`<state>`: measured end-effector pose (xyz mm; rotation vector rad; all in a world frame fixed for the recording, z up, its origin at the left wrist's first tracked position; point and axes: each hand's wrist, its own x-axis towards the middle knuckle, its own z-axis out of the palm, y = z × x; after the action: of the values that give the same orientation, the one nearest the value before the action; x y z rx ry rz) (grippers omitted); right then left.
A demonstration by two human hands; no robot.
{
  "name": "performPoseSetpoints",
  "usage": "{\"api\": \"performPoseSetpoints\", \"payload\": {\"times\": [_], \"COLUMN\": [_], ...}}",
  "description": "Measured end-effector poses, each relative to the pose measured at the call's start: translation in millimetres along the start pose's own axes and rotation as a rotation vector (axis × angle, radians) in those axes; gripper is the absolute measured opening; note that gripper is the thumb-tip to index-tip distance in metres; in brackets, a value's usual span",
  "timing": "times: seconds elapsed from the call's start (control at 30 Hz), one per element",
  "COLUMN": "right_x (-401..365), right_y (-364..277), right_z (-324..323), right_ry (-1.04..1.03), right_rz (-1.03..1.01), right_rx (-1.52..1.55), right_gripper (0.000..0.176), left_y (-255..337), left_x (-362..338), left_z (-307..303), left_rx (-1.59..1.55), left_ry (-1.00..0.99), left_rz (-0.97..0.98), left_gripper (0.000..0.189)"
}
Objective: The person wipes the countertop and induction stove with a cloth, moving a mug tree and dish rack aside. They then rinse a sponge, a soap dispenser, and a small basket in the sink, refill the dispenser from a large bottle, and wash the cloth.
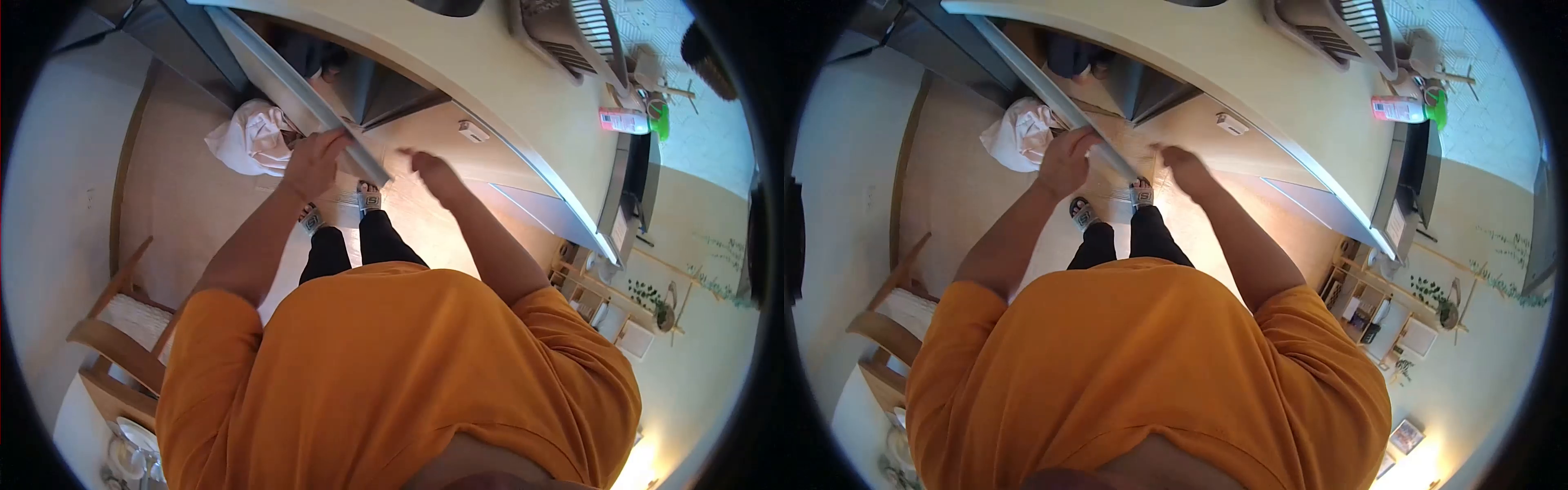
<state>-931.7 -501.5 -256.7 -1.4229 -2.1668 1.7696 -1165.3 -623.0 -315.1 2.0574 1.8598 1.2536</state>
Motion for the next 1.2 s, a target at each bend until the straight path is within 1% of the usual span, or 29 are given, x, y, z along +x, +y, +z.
{"api": "performPoseSetpoints", "payload": {"times": [0.07, 0.1, 0.13, 0.2, 0.23, 0.27, 0.33, 0.37, 0.4, 0.43, 0.47, 0.53, 0.57, 0.6, 0.63, 0.67, 0.7, 0.73, 0.77, 0.8, 0.83, 0.87, 0.9, 0.93, 1.0, 1.07, 1.1, 1.17, 1.2], "right_x": [6.3, 5.4, 1.1, -6.2, -3.5, -0.9, -1.1, -4.7, -10.6, -11.5, -5.4, 19.7, 44.5, 79.7, 114.4, 159.3, 200.4, 255.2, 314.8, 391.0, 447.5, 469.9, 489.5, 505.3, 532.1, 558.0, 583.1, 634.1, 638.2], "right_y": [15.7, 6.3, -10.0, -30.2, -16.9, -18.1, -25.0, -22.1, -18.8, -16.3, -24.8, -51.1, -27.4, 3.2, 22.0, 44.1, 50.0, 86.8, 115.9, 165.3, 196.2, 196.5, 188.3, 177.2, 156.7, 148.5, 163.5, 198.7, 191.5], "right_z": [32.3, 48.0, 60.7, 77.4, 87.7, 95.4, 115.3, 130.2, 146.1, 157.3, 162.0, 169.9, 178.3, 187.8, 194.5, 189.7, 177.9, 166.9, 134.8, 105.0, 82.9, 66.4, 51.5, 39.4, 16.2, -8.2, -25.7, -50.6, -50.2], "right_ry": [-0.326, -0.363, -0.402, -0.440, -0.461, -0.487, -0.711, -0.746, -0.705, -0.663, -0.700, -1.198, -1.248, -1.191, -1.109, -0.808, -0.558, -0.323, -0.324, 0.011, 0.346, 0.354, 0.400, 0.443, 0.528, 0.608, 0.609, 0.653, 0.651], "right_rz": [-0.169, -0.081, 0.008, -0.038, -0.183, -0.182, -0.123, -0.117, -0.304, -0.492, -0.497, -0.172, -0.147, -0.308, 0.068, -0.343, 0.007, 0.162, 0.211, 0.329, 0.439, 0.420, 0.412, 0.404, 0.391, 0.390, 0.377, 0.185, 0.178], "right_rx": [-0.216, -0.226, -0.238, -0.294, -0.296, -0.309, -0.319, -0.337, -0.293, -0.239, -0.247, -0.193, -0.210, -0.182, 0.097, -0.152, -0.271, 0.234, 0.410, 0.414, 0.421, 0.434, 0.464, 0.498, 0.576, 0.654, 0.666, 0.703, 0.706], "right_gripper": [0.034, 0.037, 0.039, 0.044, 0.048, 0.048, 0.044, 0.044, 0.044, 0.048, 0.048, 0.055, 0.053, 0.048, 0.042, 0.037, 0.038, 0.021, 0.008, 0.012, 0.017, 0.017, 0.007, 0.004, 0.024, 0.043, 0.043, 0.015, 0.015], "left_y": [-3.4, -4.8, -4.2, -1.1, -4.0, 3.7, 32.1, 40.5, 47.4, 51.9, 55.0, 58.2, 58.1, 56.5, 53.5, 52.0, 52.2, 50.1, 47.6, 45.3, 42.3, 39.9, 36.3, 33.3, 24.3, 16.8, 12.5, 4.2, 0.1], "left_x": [-17.9, -23.4, -27.3, -35.1, -41.7, -40.2, -35.6, -33.7, -31.6, -32.1, -35.2, -43.0, -46.8, -49.6, -51.3, -52.4, -53.6, -54.0, -55.6, -57.6, -58.5, -60.5, -64.6, -71.6, -99.0, -107.0, -107.3, -109.6, -110.7], "left_z": [-13.6, -21.9, -30.2, -55.6, -66.0, -72.2, -81.1, -83.6, -86.1, -90.2, -94.6, -103.1, -108.4, -113.8, -119.1, -123.0, -126.6, -129.0, -131.0, -133.4, -137.7, -142.7, -144.9, -147.5, -156.9, -156.1, -153.4, -153.4, -153.1], "left_rx": [-0.005, -0.012, 0.001, -0.019, 0.023, 0.027, -0.199, -0.193, -0.069, 0.056, 0.068, 0.445, 0.450, 0.461, 0.472, 0.474, 0.435, 0.400, 0.396, 0.392, 0.425, 0.461, 0.475, 0.493, 0.535, 0.589, 0.617, 0.665, 0.681], "left_ry": [-0.012, -0.032, -0.020, -0.025, -0.105, -0.092, 0.400, 0.421, 0.355, 0.285, 0.305, 0.105, 0.112, 0.073, 0.035, 0.042, 0.025, 0.015, -0.003, -0.020, -0.050, -0.081, -0.092, -0.103, -0.072, -0.116, -0.143, -0.179, -0.198], "left_rz": [-0.003, 0.018, -0.013, -0.001, -0.050, -0.075, -0.725, -0.757, -0.847, -0.935, -0.965, -1.037, -1.055, -1.058, -1.056, -1.057, -1.040, -1.017, -1.013, -1.007, -0.986, -0.964, -0.973, -0.983, -0.927, -0.895, -0.885, -0.875, -0.872], "left_gripper": [0.043, 0.042, 0.042, 0.043, 0.045, 0.045, 0.056, 0.056, 0.059, 0.062, 0.062, 0.065, 0.065, 0.065, 0.065, 0.065, 0.064, 0.063, 0.062, 0.061, 0.057, 0.053, 0.048, 0.044, 0.036, 0.037, 0.037, 0.038, 0.039]}}
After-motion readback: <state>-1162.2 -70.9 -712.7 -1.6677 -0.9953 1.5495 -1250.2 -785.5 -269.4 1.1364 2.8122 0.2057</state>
